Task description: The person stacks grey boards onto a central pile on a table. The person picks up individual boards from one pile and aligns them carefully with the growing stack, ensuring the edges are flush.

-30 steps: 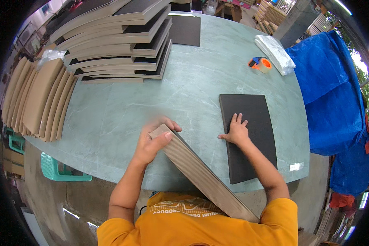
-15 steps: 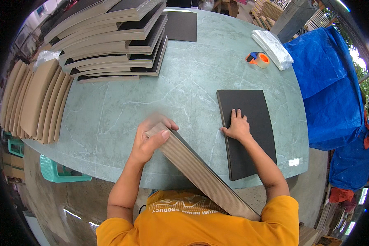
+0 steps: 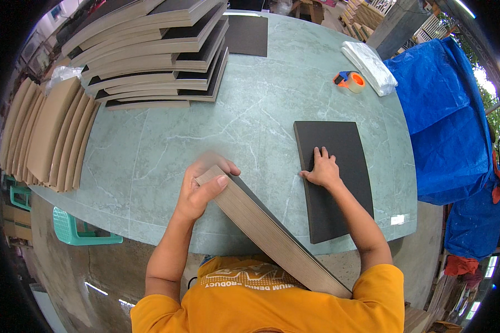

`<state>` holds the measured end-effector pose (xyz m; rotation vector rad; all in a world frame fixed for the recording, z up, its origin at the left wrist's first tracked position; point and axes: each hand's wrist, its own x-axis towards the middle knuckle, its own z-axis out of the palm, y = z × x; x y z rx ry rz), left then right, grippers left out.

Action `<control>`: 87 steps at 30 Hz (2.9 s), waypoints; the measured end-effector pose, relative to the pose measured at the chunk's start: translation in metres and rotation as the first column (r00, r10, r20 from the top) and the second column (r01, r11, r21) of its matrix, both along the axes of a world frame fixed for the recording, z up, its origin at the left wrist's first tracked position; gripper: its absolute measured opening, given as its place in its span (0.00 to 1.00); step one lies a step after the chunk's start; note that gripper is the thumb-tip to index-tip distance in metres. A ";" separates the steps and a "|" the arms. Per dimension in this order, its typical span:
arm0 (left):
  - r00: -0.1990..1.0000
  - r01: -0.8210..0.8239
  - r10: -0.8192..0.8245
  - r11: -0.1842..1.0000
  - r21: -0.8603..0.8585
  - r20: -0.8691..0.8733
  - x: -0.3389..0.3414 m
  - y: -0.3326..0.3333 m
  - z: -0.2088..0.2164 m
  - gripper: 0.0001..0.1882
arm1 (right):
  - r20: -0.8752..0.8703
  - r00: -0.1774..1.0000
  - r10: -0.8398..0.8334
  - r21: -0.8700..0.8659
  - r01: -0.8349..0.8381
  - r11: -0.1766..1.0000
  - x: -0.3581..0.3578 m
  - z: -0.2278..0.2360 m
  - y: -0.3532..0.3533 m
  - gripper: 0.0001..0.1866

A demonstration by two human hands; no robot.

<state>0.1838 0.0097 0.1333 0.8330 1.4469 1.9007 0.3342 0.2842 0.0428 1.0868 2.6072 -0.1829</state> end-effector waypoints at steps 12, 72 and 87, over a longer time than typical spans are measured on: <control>0.999 0.014 -0.013 1.000 0.024 -0.034 0.000 -0.001 0.001 0.13 | -0.169 0.946 0.277 -0.036 -0.287 0.957 0.000 0.039 0.002 0.31; 0.809 -0.010 -0.269 0.883 -0.470 -0.522 -0.127 -0.093 -0.054 0.41 | -0.811 0.278 -0.515 -0.475 0.201 0.857 0.132 -0.014 -0.131 0.57; 0.488 -0.760 0.697 0.635 0.137 -0.526 -0.427 -0.099 0.227 0.27 | -0.802 0.352 -0.482 -0.596 -0.526 0.607 -0.331 0.319 -0.039 0.34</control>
